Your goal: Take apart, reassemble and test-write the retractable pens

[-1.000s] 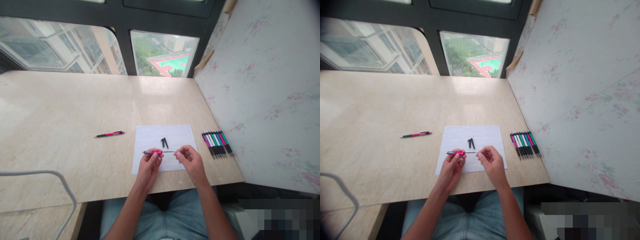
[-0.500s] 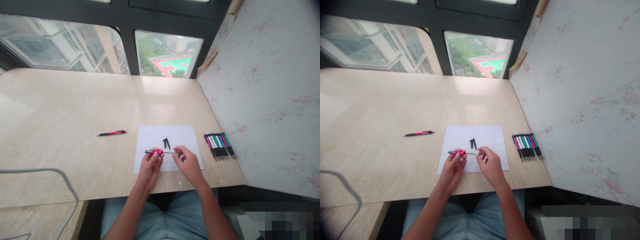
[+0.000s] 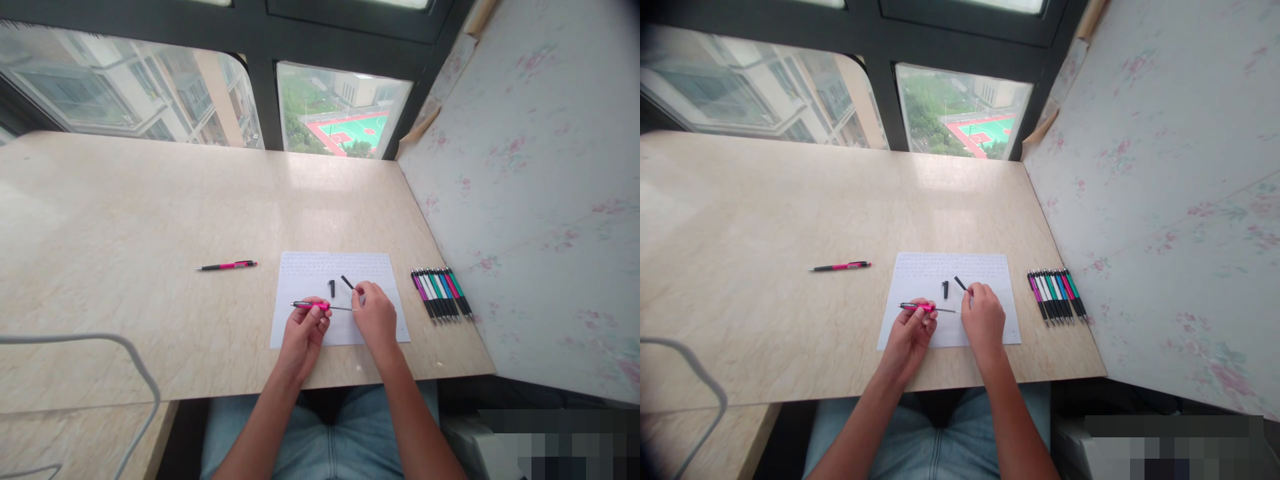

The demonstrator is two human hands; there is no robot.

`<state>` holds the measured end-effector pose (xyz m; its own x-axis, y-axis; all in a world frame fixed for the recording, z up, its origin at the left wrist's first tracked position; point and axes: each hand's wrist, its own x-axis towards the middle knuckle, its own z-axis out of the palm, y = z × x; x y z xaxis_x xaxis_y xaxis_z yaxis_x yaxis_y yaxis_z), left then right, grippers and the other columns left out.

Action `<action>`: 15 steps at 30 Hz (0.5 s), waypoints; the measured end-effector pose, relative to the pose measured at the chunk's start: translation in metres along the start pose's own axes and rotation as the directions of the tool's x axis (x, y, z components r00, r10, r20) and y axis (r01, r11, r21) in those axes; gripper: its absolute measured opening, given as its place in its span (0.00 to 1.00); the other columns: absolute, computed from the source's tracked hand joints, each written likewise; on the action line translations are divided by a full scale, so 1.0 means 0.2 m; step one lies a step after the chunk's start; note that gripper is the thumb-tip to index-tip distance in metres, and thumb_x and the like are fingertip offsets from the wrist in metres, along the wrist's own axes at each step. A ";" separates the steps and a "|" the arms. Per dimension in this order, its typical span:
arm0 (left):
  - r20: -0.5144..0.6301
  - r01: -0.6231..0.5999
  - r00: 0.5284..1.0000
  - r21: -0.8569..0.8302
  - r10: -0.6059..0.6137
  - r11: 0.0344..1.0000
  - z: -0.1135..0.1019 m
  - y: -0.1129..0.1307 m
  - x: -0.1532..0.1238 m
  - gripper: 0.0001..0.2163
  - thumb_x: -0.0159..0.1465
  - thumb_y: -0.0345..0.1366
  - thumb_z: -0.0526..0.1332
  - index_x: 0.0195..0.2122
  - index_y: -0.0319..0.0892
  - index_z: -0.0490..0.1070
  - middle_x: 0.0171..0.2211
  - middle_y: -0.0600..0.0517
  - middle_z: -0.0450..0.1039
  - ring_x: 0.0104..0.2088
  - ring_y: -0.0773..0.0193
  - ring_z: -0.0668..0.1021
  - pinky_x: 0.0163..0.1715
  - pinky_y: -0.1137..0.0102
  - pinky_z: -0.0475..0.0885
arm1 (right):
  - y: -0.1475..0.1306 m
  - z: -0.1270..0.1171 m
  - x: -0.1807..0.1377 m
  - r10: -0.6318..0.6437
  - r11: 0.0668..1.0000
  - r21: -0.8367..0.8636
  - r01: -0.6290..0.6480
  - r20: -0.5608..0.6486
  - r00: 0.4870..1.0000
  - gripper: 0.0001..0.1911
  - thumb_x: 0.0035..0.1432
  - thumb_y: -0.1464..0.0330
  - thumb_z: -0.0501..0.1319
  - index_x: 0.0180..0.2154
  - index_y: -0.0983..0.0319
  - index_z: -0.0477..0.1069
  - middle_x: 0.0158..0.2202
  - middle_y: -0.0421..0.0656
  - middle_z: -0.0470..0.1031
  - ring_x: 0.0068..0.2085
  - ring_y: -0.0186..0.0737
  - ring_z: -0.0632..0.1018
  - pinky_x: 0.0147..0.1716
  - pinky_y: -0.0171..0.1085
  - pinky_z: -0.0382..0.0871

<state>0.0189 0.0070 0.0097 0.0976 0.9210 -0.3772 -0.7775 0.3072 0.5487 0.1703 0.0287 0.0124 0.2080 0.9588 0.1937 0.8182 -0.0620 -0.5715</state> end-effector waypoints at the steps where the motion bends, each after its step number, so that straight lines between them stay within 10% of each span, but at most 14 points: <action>1: -0.001 -0.003 1.000 0.003 0.003 1.000 0.00 0.00 0.00 0.08 0.56 0.32 0.70 0.37 0.39 0.76 0.36 0.50 0.76 0.33 0.72 0.77 0.32 0.80 0.73 | 0.02 -0.03 0.00 0.027 0.996 0.079 -0.028 0.010 1.000 0.07 0.60 0.67 0.56 0.33 0.60 0.71 0.30 0.44 0.75 0.30 0.40 0.73 0.30 0.38 0.65; 6: 0.000 -0.020 1.000 0.023 0.020 1.000 0.00 -0.01 0.00 0.08 0.57 0.32 0.69 0.37 0.39 0.76 0.36 0.50 0.77 0.33 0.72 0.77 0.32 0.80 0.72 | 0.14 -0.22 -0.07 0.140 0.835 0.508 -0.214 0.180 0.974 0.11 0.58 0.61 0.62 0.39 0.60 0.74 0.35 0.46 0.78 0.35 0.43 0.78 0.32 0.39 0.72; 15: -0.009 -0.039 0.999 0.077 0.040 0.996 0.00 -0.01 0.00 0.08 0.57 0.33 0.69 0.38 0.39 0.76 0.36 0.50 0.76 0.34 0.71 0.77 0.33 0.79 0.72 | 0.12 -0.36 -0.15 0.077 0.775 0.617 -0.137 0.122 0.990 0.07 0.58 0.63 0.63 0.37 0.59 0.76 0.36 0.44 0.76 0.38 0.42 0.77 0.37 0.39 0.75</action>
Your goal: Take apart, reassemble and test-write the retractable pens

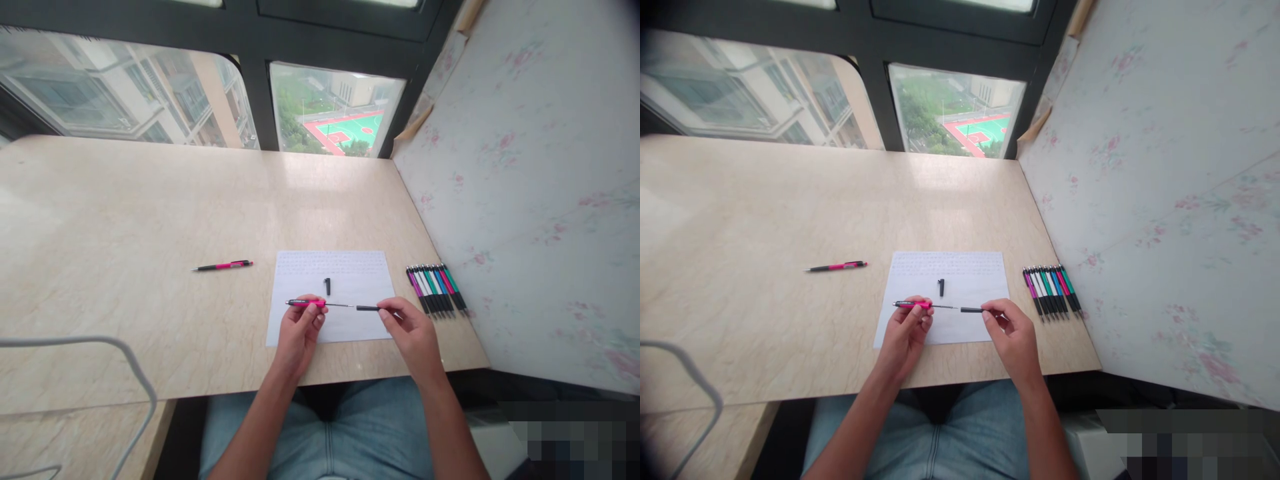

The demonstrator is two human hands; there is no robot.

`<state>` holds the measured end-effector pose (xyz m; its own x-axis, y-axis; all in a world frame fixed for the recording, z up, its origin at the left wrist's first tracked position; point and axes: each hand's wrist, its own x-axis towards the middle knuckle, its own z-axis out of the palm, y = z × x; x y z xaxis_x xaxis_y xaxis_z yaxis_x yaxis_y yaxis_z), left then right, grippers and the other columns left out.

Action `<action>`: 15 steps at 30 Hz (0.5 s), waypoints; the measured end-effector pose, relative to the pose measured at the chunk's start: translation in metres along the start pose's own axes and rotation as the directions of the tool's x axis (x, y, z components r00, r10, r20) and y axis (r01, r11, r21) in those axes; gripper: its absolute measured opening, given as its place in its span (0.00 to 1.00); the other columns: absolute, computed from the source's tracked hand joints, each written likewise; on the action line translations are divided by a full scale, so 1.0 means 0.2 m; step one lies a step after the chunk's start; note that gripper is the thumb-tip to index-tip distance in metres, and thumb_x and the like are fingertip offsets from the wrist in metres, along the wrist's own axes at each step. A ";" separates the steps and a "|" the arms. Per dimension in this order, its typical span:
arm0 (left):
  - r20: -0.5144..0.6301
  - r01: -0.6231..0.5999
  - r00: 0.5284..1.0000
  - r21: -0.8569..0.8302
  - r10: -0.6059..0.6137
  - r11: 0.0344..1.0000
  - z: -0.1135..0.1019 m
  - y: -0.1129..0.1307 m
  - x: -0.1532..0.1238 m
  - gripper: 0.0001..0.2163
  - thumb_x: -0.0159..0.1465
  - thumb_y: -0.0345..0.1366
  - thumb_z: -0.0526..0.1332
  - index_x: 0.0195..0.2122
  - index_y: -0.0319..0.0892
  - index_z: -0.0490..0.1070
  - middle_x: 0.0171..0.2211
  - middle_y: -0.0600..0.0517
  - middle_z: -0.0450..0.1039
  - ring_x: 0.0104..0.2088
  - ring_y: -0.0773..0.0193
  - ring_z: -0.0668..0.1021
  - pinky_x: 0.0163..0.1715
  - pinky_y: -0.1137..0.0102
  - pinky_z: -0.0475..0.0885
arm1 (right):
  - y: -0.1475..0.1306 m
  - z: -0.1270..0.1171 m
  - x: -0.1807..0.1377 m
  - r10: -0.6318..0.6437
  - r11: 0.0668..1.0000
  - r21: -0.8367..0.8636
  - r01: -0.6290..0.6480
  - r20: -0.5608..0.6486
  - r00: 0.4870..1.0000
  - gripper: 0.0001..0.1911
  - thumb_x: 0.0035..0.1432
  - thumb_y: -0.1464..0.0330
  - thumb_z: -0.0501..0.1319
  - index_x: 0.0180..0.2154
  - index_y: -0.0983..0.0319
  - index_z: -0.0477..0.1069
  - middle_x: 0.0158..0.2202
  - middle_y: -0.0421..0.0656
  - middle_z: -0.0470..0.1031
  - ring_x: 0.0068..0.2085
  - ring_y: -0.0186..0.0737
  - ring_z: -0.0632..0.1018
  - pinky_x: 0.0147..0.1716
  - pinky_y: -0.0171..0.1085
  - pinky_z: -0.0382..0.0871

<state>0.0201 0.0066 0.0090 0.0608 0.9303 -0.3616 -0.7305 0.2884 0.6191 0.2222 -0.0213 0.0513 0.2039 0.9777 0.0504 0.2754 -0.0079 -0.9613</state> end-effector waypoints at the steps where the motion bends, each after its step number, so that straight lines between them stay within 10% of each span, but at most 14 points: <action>1: -0.001 0.001 1.000 0.006 -0.001 1.000 0.00 0.00 0.00 0.08 0.57 0.33 0.70 0.38 0.39 0.76 0.36 0.50 0.77 0.34 0.71 0.77 0.33 0.78 0.72 | 0.00 0.01 0.00 -0.009 1.000 -0.004 0.009 -0.001 1.000 0.07 0.58 0.63 0.63 0.37 0.59 0.76 0.35 0.45 0.76 0.38 0.42 0.77 0.37 0.39 0.75; 15: 0.074 0.015 0.997 0.095 -0.022 0.995 0.02 0.00 -0.02 0.08 0.57 0.33 0.69 0.37 0.41 0.77 0.38 0.50 0.77 0.35 0.69 0.77 0.36 0.76 0.71 | -0.04 0.21 0.00 -0.104 0.993 -0.052 0.110 0.095 0.990 0.06 0.60 0.67 0.60 0.38 0.58 0.75 0.36 0.44 0.76 0.36 0.41 0.76 0.35 0.39 0.74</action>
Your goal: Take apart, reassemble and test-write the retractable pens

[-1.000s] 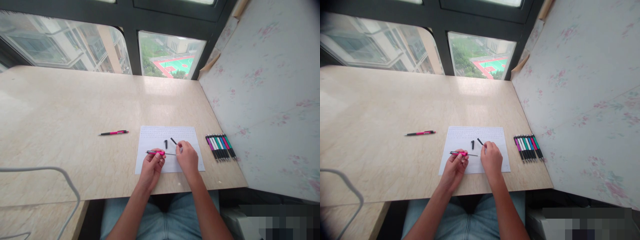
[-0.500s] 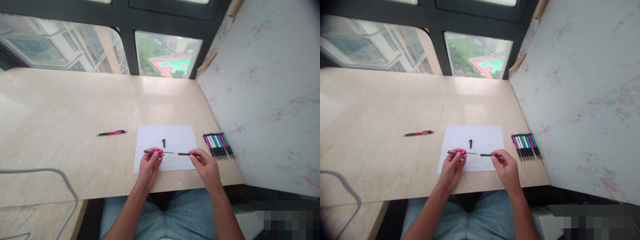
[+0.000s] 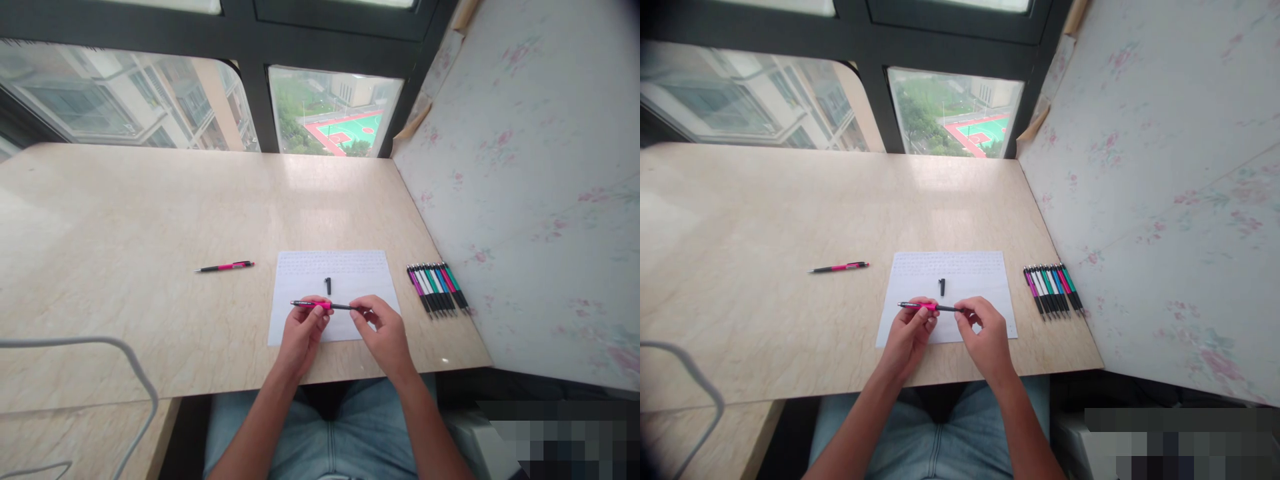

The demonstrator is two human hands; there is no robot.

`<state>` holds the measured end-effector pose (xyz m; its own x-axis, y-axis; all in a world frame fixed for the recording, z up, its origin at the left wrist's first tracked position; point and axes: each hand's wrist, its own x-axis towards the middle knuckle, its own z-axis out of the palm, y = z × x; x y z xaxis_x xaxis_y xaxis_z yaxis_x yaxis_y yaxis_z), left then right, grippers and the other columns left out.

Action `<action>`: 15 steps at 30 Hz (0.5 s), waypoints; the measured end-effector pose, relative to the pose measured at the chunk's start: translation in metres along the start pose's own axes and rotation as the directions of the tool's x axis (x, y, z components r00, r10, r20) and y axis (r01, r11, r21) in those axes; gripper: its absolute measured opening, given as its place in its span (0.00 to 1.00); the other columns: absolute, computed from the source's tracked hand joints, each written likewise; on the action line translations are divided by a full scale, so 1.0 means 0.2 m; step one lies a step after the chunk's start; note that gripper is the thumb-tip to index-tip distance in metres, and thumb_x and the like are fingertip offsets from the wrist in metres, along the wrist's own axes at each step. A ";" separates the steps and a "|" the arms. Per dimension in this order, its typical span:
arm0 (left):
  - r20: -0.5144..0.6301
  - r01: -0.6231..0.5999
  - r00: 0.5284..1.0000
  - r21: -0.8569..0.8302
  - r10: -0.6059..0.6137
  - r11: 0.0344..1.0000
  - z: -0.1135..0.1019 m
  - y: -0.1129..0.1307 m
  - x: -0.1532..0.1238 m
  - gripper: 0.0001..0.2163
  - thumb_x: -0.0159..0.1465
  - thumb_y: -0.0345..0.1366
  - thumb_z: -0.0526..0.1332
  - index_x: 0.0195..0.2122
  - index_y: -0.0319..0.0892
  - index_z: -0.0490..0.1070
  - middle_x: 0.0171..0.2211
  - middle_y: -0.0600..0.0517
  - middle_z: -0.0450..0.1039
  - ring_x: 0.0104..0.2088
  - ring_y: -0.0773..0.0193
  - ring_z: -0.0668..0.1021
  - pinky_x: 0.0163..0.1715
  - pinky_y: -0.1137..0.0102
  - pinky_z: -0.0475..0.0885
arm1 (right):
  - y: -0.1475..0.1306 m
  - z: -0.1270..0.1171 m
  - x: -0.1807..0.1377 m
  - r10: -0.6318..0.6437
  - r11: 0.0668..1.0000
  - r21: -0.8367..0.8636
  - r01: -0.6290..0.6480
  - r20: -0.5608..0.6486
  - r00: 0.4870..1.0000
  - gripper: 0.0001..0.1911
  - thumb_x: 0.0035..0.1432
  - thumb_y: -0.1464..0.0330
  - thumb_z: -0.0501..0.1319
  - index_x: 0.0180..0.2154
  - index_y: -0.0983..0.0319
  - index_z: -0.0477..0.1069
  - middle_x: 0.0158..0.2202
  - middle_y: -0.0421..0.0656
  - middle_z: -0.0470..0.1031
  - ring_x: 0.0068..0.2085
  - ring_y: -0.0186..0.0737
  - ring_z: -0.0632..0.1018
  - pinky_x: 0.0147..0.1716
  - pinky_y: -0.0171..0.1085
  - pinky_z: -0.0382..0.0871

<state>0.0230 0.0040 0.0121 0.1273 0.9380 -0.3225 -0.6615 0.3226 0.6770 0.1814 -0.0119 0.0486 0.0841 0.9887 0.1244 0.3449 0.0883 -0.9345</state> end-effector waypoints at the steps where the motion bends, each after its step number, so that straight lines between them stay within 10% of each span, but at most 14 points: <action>1: 0.000 0.000 1.000 -0.003 0.000 1.000 0.00 0.00 0.00 0.08 0.57 0.33 0.69 0.37 0.41 0.77 0.38 0.50 0.77 0.36 0.69 0.77 0.36 0.76 0.71 | 0.00 0.01 0.00 0.001 1.000 0.000 -0.001 0.004 1.000 0.06 0.60 0.68 0.60 0.38 0.58 0.75 0.36 0.44 0.76 0.36 0.41 0.77 0.35 0.39 0.74; 15: 0.000 0.007 1.000 0.008 -0.007 1.000 0.00 0.00 0.00 0.07 0.56 0.33 0.70 0.36 0.40 0.77 0.37 0.49 0.77 0.36 0.69 0.77 0.36 0.76 0.71 | 0.02 -0.01 0.02 0.009 1.000 -0.011 -0.008 0.059 0.998 0.06 0.60 0.65 0.61 0.37 0.58 0.76 0.35 0.43 0.78 0.36 0.41 0.77 0.33 0.38 0.72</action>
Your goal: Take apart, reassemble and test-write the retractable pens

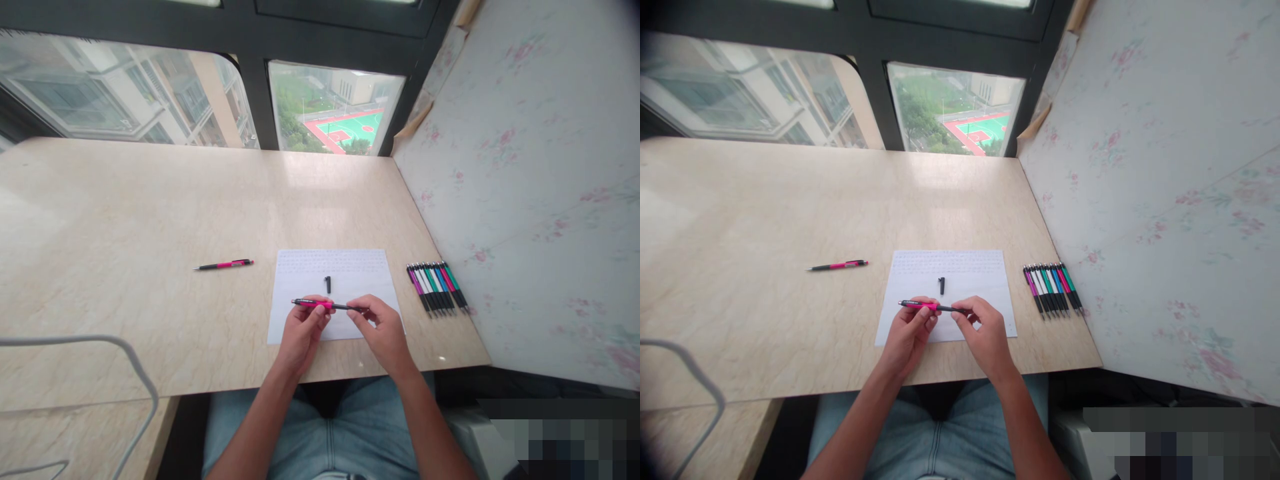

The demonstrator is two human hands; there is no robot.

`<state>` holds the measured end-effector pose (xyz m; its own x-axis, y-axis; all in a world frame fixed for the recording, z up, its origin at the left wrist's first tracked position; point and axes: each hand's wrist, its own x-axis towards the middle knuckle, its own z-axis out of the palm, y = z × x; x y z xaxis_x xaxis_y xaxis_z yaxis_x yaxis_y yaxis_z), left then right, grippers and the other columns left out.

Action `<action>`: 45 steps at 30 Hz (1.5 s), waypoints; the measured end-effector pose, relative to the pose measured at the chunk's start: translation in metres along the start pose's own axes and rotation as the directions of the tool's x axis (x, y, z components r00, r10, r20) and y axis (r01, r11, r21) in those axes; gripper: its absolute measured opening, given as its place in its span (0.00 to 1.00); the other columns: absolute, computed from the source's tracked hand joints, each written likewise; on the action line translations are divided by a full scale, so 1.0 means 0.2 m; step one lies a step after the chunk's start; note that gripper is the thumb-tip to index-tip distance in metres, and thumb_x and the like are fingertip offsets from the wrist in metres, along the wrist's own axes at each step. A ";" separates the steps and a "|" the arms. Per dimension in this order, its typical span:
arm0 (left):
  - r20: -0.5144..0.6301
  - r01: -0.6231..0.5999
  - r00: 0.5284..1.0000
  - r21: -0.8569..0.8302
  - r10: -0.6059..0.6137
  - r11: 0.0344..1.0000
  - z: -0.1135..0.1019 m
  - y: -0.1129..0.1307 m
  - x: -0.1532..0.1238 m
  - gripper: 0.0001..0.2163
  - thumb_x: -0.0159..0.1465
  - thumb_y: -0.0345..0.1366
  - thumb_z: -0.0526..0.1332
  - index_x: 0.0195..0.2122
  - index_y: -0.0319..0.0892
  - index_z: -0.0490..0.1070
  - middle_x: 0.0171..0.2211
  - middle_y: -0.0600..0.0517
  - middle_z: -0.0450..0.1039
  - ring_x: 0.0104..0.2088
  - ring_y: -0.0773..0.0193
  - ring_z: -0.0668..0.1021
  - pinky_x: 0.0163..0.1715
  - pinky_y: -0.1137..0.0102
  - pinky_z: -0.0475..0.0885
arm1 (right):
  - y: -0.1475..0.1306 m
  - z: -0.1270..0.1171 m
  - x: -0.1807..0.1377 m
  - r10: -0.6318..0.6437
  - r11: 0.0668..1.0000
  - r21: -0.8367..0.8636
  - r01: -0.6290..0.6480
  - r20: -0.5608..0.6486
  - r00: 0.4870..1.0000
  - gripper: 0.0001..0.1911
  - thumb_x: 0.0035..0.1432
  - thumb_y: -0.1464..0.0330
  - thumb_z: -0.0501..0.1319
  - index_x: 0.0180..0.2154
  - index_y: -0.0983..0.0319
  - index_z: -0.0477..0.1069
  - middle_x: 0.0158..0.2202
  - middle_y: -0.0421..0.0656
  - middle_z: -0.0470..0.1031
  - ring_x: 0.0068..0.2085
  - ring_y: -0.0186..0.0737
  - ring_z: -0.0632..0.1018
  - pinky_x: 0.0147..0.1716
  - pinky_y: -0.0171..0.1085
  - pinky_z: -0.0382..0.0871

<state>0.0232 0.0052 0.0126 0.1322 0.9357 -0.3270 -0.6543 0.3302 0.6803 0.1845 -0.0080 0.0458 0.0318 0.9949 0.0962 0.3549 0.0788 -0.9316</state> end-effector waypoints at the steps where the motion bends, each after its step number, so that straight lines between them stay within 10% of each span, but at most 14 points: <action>1: -0.004 -0.001 1.000 0.002 0.001 1.000 0.00 0.00 0.00 0.07 0.56 0.33 0.70 0.36 0.40 0.77 0.37 0.49 0.77 0.36 0.69 0.77 0.36 0.76 0.71 | 0.00 0.00 0.00 -0.017 1.000 -0.015 0.017 0.001 1.000 0.06 0.60 0.65 0.61 0.37 0.58 0.76 0.35 0.43 0.78 0.36 0.41 0.77 0.33 0.38 0.72; 14: 0.029 0.005 1.000 0.052 -0.006 0.999 0.00 0.00 -0.01 0.06 0.57 0.33 0.69 0.35 0.39 0.77 0.34 0.50 0.77 0.33 0.69 0.76 0.34 0.75 0.71 | 0.00 -0.03 -0.01 -0.096 0.976 -0.189 0.109 0.076 0.992 0.21 0.68 0.62 0.51 0.23 0.60 0.69 0.22 0.40 0.69 0.26 0.36 0.71 0.28 0.37 0.64; 19: 0.002 -0.014 1.000 0.059 0.013 0.998 0.00 -0.01 0.00 0.07 0.57 0.33 0.69 0.37 0.39 0.77 0.36 0.49 0.77 0.36 0.67 0.76 0.38 0.74 0.71 | 0.00 -0.02 -0.01 -0.051 0.995 -0.081 0.056 0.071 0.996 0.09 0.63 0.62 0.58 0.40 0.59 0.72 0.36 0.43 0.76 0.35 0.39 0.76 0.30 0.35 0.68; 36: 0.004 -0.005 1.000 0.038 0.004 0.999 0.00 -0.01 0.00 0.07 0.57 0.32 0.69 0.37 0.40 0.77 0.36 0.50 0.78 0.35 0.69 0.77 0.38 0.75 0.71 | 0.03 0.00 0.00 -0.145 0.982 -0.119 0.149 0.045 0.988 0.03 0.62 0.69 0.59 0.36 0.60 0.71 0.34 0.41 0.75 0.32 0.36 0.73 0.31 0.34 0.68; 45: 0.065 -0.025 0.998 0.065 0.020 0.998 -0.01 -0.01 -0.01 0.05 0.58 0.32 0.68 0.36 0.40 0.77 0.36 0.51 0.77 0.35 0.70 0.76 0.37 0.76 0.70 | 0.03 -0.02 0.01 -0.073 0.985 -0.147 0.087 0.094 0.993 0.20 0.68 0.62 0.53 0.25 0.61 0.69 0.22 0.39 0.70 0.26 0.35 0.71 0.28 0.34 0.63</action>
<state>0.0237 0.0022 0.0105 0.1671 0.9484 -0.2696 -0.6073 0.3144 0.7296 0.1893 -0.0066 0.0418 -0.0826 0.9880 0.1306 0.4899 0.1544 -0.8580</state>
